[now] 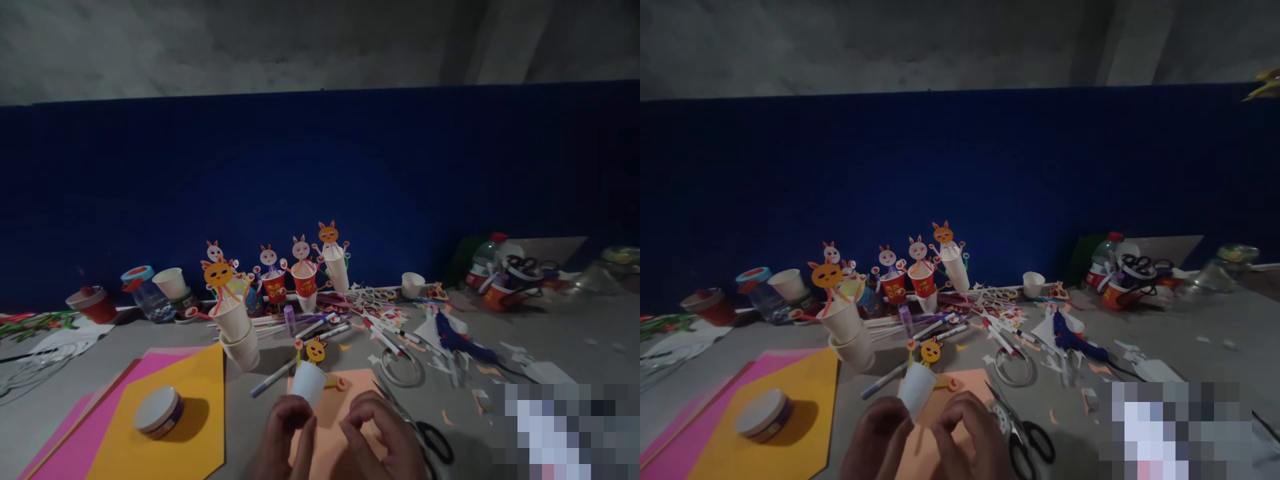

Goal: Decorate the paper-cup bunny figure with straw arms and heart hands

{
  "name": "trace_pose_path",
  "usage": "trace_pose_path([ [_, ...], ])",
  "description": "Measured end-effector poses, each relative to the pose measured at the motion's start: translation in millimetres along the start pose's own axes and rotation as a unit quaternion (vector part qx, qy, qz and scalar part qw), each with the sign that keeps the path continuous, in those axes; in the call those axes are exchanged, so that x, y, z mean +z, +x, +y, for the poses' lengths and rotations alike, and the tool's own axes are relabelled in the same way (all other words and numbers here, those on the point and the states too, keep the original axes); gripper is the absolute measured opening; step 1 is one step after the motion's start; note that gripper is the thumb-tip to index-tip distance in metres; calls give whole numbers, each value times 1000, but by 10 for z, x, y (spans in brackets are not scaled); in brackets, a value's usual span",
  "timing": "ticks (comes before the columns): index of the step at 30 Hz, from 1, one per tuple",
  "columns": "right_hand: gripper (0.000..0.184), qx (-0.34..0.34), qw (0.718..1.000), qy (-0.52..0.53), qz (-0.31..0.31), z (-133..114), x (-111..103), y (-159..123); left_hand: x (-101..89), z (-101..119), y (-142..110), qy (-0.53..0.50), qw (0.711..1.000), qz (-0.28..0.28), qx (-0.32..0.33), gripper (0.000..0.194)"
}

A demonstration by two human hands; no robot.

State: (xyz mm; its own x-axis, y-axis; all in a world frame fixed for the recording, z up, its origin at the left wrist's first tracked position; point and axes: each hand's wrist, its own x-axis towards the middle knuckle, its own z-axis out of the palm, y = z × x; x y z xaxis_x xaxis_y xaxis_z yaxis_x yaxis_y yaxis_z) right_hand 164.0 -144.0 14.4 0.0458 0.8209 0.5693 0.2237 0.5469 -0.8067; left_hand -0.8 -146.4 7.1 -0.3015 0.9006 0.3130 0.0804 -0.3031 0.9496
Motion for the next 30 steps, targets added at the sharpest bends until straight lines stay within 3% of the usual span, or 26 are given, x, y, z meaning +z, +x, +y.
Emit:
trace_pose_path([
  [4,14,-51,998,-33,-13,-16,-86,120,-215,-54,299,166,983,-75,-21,32],
  [6,14,-46,998,-15,-29,-5,-118,178,-268,-86,446,233,969,-85,-7,39],
  [11,13,-11,996,55,-74,70,-108,273,-191,-220,556,314,942,-116,25,42],
  [16,9,26,992,75,-95,205,-29,341,-66,-272,485,300,943,-143,11,52],
  [20,32,-7,996,1,-94,293,17,313,-51,-224,407,229,958,-169,-26,61],
  [23,34,-32,994,-23,-99,271,25,285,-33,-216,312,157,970,-182,-9,63],
  [30,22,-52,996,54,-50,112,-8,334,220,-301,35,76,990,-111,52,63],
])
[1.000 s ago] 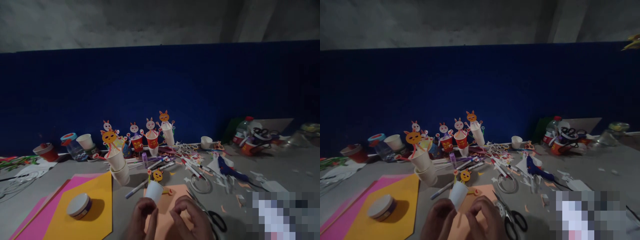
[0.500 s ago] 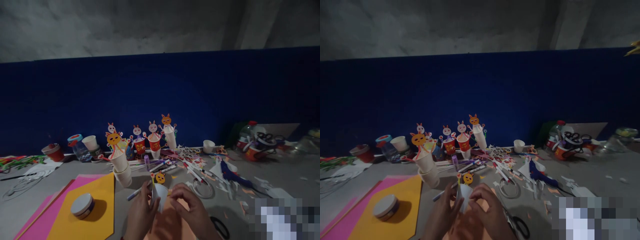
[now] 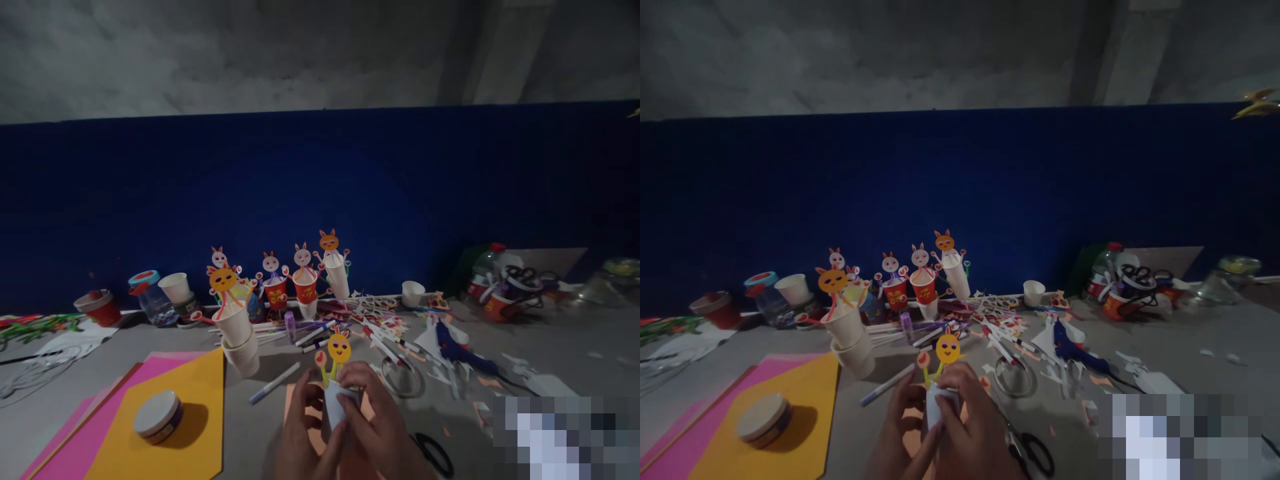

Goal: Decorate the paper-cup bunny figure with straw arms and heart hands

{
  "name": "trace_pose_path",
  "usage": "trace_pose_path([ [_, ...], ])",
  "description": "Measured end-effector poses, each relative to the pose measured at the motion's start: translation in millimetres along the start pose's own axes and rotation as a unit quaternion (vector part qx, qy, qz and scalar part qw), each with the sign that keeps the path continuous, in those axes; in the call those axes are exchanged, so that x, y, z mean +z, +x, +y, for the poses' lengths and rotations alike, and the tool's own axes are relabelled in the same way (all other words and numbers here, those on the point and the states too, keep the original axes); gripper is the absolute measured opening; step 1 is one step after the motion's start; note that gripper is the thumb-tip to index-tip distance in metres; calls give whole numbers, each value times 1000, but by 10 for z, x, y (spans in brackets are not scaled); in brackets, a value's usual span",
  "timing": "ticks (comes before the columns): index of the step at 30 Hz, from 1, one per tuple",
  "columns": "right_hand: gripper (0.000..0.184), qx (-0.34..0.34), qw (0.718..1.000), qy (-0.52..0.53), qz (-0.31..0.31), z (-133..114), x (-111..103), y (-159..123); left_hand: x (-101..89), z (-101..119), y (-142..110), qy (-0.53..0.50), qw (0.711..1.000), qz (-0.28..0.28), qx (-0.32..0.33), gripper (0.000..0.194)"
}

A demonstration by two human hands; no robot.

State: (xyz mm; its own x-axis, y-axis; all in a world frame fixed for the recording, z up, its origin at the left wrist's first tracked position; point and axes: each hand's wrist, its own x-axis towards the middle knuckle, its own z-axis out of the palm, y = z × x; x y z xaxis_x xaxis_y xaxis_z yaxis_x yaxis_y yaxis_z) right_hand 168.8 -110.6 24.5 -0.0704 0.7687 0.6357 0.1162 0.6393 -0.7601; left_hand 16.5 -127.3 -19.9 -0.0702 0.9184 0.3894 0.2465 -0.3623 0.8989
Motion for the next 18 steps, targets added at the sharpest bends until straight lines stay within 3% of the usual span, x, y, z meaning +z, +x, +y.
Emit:
trace_pose_path([
  [3,17,-4,1000,18,6,-52,-77,10,38,69,-7,-37,999,-1,28,62],
  [6,13,13,999,42,-9,-102,-166,8,-59,212,78,-64,997,-23,43,46],
  [11,10,9,998,66,-24,-159,-234,-4,-296,488,284,-30,988,-139,59,20],
  [18,17,2,995,95,-36,-216,-278,-9,-356,649,405,-37,974,-215,67,19],
])
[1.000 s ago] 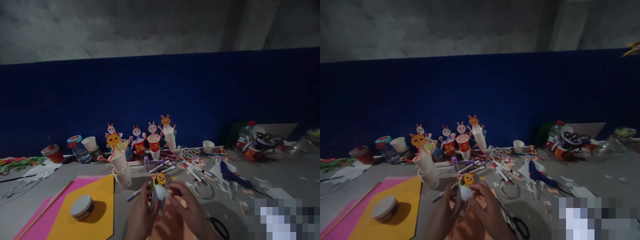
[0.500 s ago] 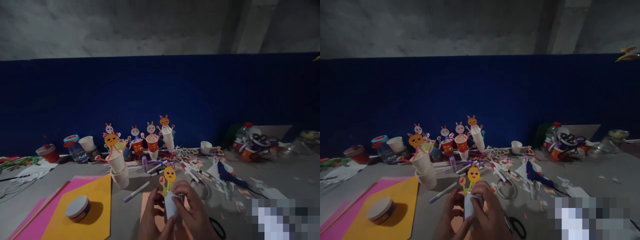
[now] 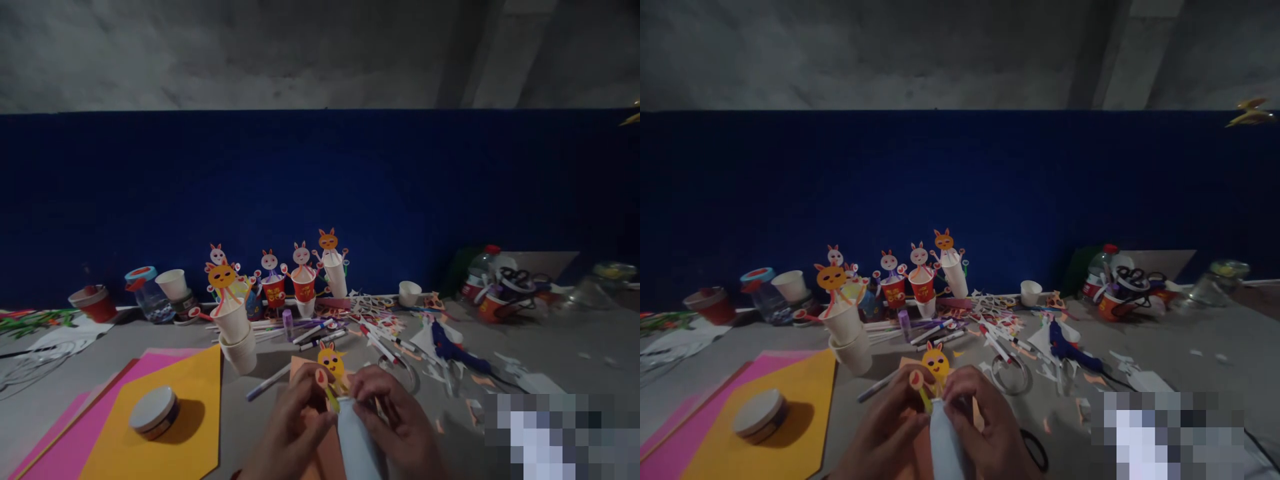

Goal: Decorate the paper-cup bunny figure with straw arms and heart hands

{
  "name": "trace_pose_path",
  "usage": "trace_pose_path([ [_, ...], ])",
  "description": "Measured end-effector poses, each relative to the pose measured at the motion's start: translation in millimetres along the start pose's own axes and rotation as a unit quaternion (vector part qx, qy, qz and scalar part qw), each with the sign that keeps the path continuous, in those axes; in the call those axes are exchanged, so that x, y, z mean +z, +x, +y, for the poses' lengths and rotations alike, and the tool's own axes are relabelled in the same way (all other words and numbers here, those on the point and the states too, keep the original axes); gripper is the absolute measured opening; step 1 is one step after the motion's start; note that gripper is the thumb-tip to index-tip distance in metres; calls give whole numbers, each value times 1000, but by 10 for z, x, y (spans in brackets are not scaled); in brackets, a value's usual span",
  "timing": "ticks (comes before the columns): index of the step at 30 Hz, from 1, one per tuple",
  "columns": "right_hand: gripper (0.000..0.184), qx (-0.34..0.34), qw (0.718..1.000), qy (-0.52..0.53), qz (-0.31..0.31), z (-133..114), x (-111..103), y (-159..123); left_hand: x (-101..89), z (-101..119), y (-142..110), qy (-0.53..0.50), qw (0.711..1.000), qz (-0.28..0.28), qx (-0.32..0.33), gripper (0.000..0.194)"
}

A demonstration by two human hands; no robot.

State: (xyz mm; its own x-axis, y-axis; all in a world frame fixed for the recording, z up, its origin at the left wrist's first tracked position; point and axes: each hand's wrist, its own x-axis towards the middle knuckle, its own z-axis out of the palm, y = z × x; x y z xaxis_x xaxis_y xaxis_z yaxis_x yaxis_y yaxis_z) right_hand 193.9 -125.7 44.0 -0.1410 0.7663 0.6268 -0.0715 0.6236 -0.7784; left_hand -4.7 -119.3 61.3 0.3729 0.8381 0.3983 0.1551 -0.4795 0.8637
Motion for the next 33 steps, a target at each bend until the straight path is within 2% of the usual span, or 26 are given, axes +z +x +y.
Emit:
trace_pose_path([
  [5,23,-9,1000,-18,-3,-12,-25,30,6,44,25,-35,999,-7,-5,13],
  [8,27,-44,997,-66,4,-66,-41,60,29,9,13,-50,999,-4,-23,8],
  [11,26,-86,990,-112,4,-130,-38,72,64,-72,6,-53,998,22,-32,7],
  [18,33,-127,970,-191,-75,-195,10,38,135,-238,12,-113,991,52,-49,10],
  [23,29,-169,956,-214,-107,-279,-3,90,170,-205,-2,-173,982,60,-52,11],
  [30,28,-133,971,-171,-99,-253,-18,62,213,-74,-5,-221,968,66,-101,10],
  [33,26,-97,976,-156,-117,-222,-33,37,252,-65,-17,-209,969,94,-90,11],
])
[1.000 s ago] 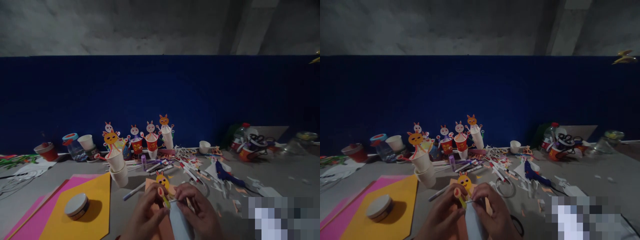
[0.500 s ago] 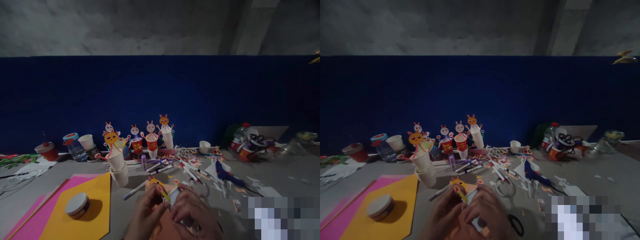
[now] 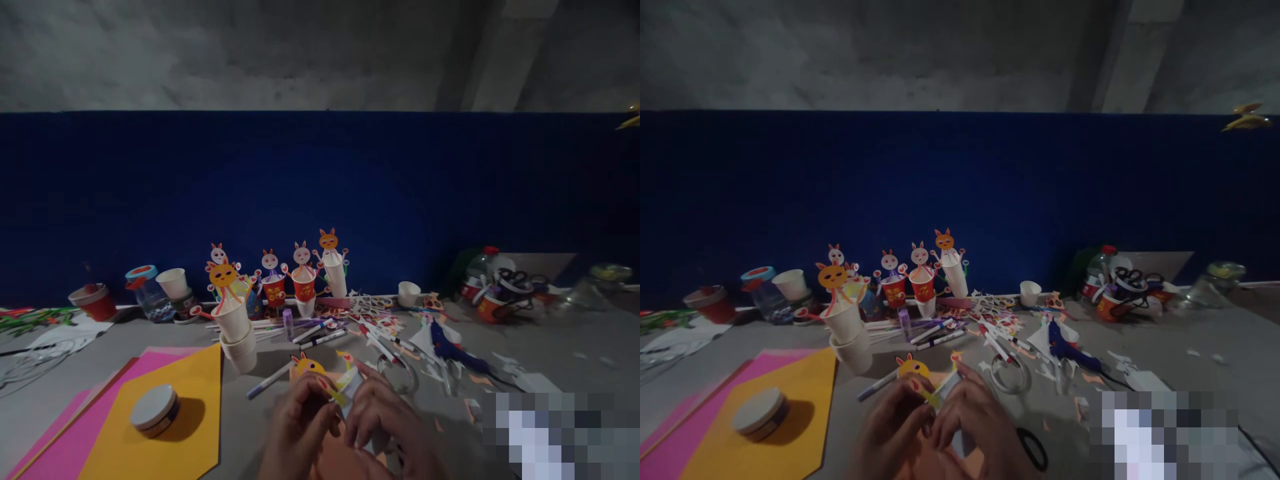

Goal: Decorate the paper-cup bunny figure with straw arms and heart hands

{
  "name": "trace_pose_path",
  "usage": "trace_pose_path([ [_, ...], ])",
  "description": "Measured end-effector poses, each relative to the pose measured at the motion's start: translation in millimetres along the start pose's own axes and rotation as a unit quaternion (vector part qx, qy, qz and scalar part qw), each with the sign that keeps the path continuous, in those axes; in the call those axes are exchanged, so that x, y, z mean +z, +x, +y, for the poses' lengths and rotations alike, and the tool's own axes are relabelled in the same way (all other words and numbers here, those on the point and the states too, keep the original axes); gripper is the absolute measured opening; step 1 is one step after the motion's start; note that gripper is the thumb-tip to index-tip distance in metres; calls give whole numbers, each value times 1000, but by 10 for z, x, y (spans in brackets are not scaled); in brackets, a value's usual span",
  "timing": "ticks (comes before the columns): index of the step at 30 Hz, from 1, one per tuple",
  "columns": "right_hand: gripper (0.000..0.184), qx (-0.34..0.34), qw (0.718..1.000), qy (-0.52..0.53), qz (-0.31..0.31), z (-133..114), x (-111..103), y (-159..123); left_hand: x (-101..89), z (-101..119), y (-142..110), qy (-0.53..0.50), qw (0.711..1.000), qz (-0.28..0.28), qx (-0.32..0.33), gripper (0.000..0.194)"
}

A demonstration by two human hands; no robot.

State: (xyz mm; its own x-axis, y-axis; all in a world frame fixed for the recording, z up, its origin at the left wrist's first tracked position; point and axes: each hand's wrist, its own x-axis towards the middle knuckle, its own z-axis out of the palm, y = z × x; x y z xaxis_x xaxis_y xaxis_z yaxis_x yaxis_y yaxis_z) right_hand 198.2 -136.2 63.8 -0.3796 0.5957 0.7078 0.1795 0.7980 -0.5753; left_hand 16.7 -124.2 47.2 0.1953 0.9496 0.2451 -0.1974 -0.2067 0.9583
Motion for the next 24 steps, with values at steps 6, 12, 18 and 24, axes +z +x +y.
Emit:
trace_pose_path([
  [6,23,83,995,46,-22,30,24,-82,-24,-90,-34,95,995,14,6,11],
  [12,9,168,978,125,-6,174,155,-238,-125,-334,-69,153,987,36,-38,4],
  [18,19,232,955,182,-20,297,256,-311,-201,-608,-150,125,989,31,-73,11],
  [24,24,258,949,180,-19,348,274,-358,-204,-529,-235,86,994,-13,-63,9],
])
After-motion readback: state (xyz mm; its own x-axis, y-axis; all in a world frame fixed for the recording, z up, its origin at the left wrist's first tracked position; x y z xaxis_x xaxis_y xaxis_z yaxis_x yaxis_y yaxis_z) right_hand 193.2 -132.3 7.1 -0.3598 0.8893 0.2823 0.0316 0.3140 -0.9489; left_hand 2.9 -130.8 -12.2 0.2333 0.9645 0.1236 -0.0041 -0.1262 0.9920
